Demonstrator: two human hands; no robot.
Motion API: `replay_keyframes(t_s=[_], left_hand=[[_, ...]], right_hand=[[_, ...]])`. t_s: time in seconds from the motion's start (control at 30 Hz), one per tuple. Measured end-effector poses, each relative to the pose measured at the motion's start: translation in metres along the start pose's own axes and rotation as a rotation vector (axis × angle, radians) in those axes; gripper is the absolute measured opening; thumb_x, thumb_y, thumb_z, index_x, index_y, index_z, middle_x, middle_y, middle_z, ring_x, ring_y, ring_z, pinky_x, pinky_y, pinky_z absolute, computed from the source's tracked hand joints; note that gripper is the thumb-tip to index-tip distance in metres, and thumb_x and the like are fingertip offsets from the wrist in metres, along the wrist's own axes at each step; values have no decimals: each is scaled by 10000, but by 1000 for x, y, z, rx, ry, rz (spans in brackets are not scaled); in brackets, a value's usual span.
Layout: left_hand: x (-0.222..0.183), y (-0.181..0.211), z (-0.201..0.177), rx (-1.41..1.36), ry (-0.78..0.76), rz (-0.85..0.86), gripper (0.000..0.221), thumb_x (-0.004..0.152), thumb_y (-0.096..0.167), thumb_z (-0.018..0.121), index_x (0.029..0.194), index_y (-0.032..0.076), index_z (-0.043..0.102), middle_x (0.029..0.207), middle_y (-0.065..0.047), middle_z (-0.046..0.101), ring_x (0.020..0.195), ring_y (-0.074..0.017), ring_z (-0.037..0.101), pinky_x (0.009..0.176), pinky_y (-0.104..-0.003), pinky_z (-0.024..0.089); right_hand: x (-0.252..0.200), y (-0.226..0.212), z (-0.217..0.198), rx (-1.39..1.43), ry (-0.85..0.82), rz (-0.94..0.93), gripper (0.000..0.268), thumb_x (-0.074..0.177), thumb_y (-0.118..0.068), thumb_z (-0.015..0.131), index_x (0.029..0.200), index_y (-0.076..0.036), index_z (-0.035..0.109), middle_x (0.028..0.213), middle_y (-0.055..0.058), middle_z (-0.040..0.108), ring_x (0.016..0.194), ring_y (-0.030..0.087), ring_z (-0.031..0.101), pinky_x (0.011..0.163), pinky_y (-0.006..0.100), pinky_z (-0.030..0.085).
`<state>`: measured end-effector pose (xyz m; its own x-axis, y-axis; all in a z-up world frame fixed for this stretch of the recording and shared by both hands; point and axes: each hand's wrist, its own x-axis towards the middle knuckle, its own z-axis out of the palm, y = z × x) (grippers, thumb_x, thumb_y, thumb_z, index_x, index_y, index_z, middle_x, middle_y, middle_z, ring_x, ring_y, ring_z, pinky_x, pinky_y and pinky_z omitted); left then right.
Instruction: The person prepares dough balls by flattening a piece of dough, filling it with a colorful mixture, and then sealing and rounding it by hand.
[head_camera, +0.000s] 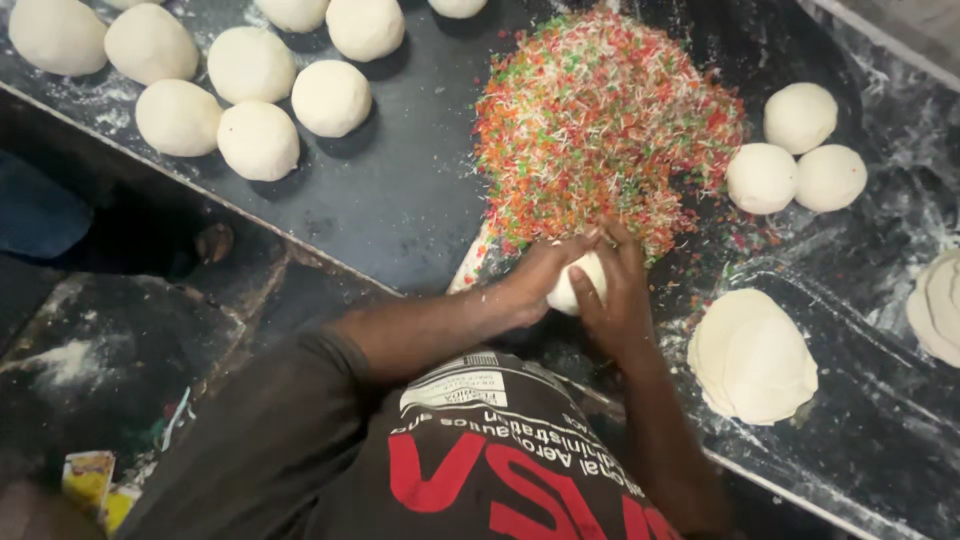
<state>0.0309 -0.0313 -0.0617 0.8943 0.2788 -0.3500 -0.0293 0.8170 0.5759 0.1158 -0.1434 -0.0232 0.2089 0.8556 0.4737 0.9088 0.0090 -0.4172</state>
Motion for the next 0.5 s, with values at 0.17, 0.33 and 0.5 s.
replay_keyframes(t_s=[0.17, 0.33, 0.5], left_hand=[[1, 6, -4, 345, -122, 260, 449, 1042, 379, 619, 1293, 7, 609, 1097, -106, 698, 999, -225, 691, 814, -329, 593], [-15, 52, -68, -110, -165, 57, 381, 976, 259, 677, 1278, 37, 614, 1143, -100, 704, 1025, -227, 707, 846, -351, 617], [-67, 102, -116, 1203, 239, 917, 241, 851, 244, 795, 1004, 67, 742, 1030, -93, 733, 966, -290, 697, 818, -421, 570]], right_hand=[[5, -26, 16, 648, 438, 343, 421, 1126, -342, 424, 1266, -4, 632, 1294, 169, 680, 1209, 381, 631, 1130, 500, 482], [53, -32, 46, 236, 151, -21, 492, 1140, -313, 282, 1253, -43, 678, 1334, 104, 683, 1355, 381, 594, 1278, 525, 275], [86, -41, 74, 364, -48, -64, 215, 1020, -233, 641, 1110, -61, 732, 1310, 185, 624, 1288, 374, 524, 1102, 464, 435]])
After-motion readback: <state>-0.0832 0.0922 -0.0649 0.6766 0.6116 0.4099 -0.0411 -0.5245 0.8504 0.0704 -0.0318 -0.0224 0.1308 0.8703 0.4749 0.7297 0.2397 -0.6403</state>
